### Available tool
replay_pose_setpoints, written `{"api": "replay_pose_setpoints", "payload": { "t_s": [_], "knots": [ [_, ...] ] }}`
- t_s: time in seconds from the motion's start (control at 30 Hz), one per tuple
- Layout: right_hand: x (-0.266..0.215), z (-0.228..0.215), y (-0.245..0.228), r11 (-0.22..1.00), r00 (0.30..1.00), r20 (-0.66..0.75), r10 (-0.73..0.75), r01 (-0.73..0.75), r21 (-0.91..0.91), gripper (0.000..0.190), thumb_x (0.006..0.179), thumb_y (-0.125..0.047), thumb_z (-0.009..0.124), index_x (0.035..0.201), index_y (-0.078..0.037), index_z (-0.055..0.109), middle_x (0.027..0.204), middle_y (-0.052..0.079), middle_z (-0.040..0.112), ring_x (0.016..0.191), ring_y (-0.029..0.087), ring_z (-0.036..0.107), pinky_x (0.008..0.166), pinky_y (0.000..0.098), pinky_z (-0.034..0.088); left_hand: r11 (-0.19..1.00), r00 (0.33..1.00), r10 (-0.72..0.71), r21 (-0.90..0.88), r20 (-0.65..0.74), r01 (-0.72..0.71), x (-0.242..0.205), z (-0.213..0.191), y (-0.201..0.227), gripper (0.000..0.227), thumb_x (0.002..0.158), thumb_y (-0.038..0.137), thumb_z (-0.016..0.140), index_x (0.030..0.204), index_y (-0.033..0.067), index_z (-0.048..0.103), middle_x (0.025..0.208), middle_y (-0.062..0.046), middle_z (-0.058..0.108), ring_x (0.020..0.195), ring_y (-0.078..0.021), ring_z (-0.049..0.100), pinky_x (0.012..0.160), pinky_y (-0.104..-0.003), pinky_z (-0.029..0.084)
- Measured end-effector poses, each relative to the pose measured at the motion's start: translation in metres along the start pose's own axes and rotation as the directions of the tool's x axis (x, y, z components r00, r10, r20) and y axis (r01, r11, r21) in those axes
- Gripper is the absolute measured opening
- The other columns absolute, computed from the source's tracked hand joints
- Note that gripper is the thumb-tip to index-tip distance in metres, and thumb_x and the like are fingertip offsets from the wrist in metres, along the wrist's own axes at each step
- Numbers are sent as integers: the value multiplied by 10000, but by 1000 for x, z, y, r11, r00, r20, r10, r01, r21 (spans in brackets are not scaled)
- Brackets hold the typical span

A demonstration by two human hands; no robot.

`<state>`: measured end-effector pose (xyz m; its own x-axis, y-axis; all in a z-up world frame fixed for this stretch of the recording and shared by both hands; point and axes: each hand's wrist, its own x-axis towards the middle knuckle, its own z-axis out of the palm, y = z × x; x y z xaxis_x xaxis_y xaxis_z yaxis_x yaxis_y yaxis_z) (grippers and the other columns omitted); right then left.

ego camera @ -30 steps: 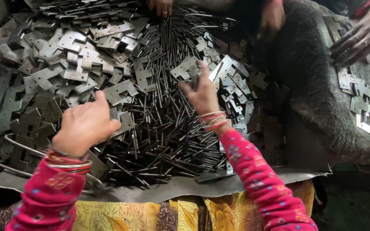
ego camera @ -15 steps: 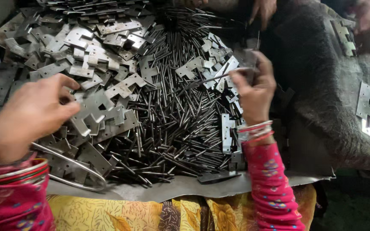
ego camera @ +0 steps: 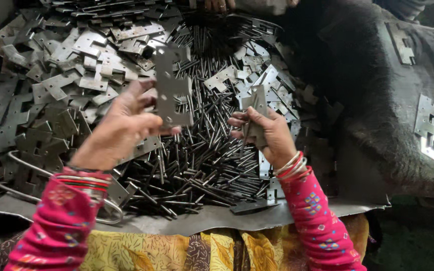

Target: The person inserts metal rods into the holes of L-shaped metal brackets and places the assembled units onto a nearby surface. The task is performed repeatedly by hand using parts from a large pile.

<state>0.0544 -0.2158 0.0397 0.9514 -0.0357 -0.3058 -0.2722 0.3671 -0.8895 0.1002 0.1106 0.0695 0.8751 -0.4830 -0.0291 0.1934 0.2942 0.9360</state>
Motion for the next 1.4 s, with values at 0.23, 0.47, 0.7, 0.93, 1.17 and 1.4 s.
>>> {"api": "replay_pose_setpoints", "payload": {
  "t_s": [0.23, 0.47, 0.7, 0.93, 1.17, 1.4],
  "knots": [
    [-11, 24, 26, 997, 990, 134, -40, 49, -67, 473, 1068, -398, 538, 1303, 9, 590, 1118, 152, 705, 977, 295, 692, 809, 441, 606, 970, 993, -115, 212, -37, 120, 10, 69, -75, 542, 863, -32, 598, 1372, 69, 443, 1085, -226, 681, 846, -312, 736, 688, -369, 670],
    [-14, 34, 57, 980, 985, 67, 160, -150, -132, 610, 1015, -502, 492, 1469, -95, 480, 1352, -3, 605, 1270, 123, 522, 915, 364, 544, 805, 962, 37, 579, -272, 132, 1, 78, -135, 379, 976, 97, 596, 1341, 14, 534, 965, -148, 750, 815, -218, 743, 709, -344, 571],
    [-13, 30, 49, 980, 993, 90, 71, -53, -191, 419, 967, -157, 673, 1326, 39, 581, 1127, 102, 709, 981, 181, 701, 792, 383, 644, 999, 991, 39, 23, -126, -36, 11, 61, -123, 386, 920, 49, 593, 1298, -24, 572, 1103, -85, 721, 964, -120, 677, 839, -272, 570],
    [-14, 35, 49, 977, 997, 80, -3, 20, -211, 301, 949, -149, 695, 1202, 11, 665, 1024, 63, 745, 854, 133, 720, 727, 316, 619, 106, 845, 534, 994, -29, -33, 17, 23, -89, 217, 956, 260, 697, 1092, 92, 709, 1099, -111, 710, 1020, -289, 643, 882, -446, 519],
    [-14, 22, 24, 970, 992, -20, -126, 120, -211, 241, 974, -118, 697, 1149, 48, 697, 986, 40, 720, 844, 100, 661, 750, 270, 553, -314, 930, 352, 922, -108, 226, 36, -58, -99, 459, 872, 378, 735, 1215, 96, 621, 1054, -118, 689, 1004, -302, 660, 799, -457, 532],
    [24, -146, -75, 532, 625, -202, -754, 400, -746, 111, 946, -86, 701, 1016, 0, 710, 908, -14, 681, 809, 54, 576, 708, 247, 498, -114, 892, 421, 966, -165, 232, 49, -97, -114, 92, 1120, 192, 643, 1149, 113, 679, 1022, -123, 741, 880, -294, 718, 798, -440, 560]
  ]
}}
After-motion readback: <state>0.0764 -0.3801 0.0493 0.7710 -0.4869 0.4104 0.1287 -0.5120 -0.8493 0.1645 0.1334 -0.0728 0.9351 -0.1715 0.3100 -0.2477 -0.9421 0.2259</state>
